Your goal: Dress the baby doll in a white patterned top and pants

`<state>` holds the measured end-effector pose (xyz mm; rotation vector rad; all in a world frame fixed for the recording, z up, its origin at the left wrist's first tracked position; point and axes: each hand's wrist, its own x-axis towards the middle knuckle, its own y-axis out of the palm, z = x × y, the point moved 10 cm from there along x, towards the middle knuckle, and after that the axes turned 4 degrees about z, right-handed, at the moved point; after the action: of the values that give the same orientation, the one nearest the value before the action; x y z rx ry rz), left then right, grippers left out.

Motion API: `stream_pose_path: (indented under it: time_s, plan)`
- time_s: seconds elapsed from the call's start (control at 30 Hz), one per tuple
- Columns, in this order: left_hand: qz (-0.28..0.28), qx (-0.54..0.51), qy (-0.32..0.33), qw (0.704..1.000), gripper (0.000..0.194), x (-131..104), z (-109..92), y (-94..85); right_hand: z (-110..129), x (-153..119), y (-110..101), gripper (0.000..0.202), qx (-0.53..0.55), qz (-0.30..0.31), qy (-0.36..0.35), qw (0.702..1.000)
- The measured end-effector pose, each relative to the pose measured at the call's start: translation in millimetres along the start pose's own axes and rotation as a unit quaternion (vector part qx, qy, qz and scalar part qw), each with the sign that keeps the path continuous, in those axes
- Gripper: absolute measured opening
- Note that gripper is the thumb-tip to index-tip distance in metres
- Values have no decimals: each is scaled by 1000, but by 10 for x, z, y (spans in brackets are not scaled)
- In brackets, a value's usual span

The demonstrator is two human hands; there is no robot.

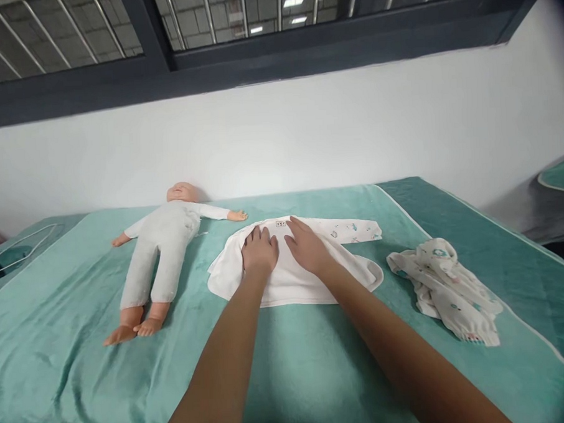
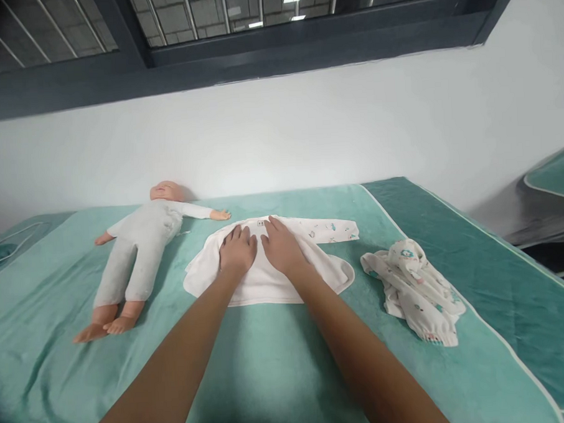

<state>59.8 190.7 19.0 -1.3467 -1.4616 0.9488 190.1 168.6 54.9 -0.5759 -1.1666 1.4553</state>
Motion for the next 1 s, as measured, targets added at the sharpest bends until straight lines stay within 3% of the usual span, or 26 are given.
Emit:
stream_pose_path:
  time_s: [0.07,0.17,0.33,0.47,0.53,0.6,0.73,0.8,0.93,1.0]
  plan:
    - [-8,-5,3,1000,53,-2,7,5,-4,54,255,55,-57,51,23,997]
    - [-26,-18,9,999,50,6,11,7,-63,53,431,62,-104,77,37,991]
    - [-85,-77,39,993,43,-31,-44,-107,-108,34,451,67,-136,83,41,986]
    - [-163,-220,127,953,35,-253,-38,-396,-113,51,434,68,-138,84,46,986]
    - [-192,-272,132,934,33,-391,156,-537,-112,59,438,68,-140,86,46,985]
    - [-203,-264,101,938,30,-496,458,-632,-121,65,449,67,-141,91,48,985]
    - [-184,-176,-77,964,32,-636,1281,-674,-148,75,472,67,-141,102,57,983]
    - [-172,-159,-129,964,32,-708,1540,-660,-153,78,469,66,-141,102,57,983]
    - [-147,-150,-141,967,17,-767,1635,-583,-129,70,446,61,-141,92,47,985]
    - [-161,-199,-147,955,14,-769,1659,-560,-100,62,433,58,-139,88,38,986]
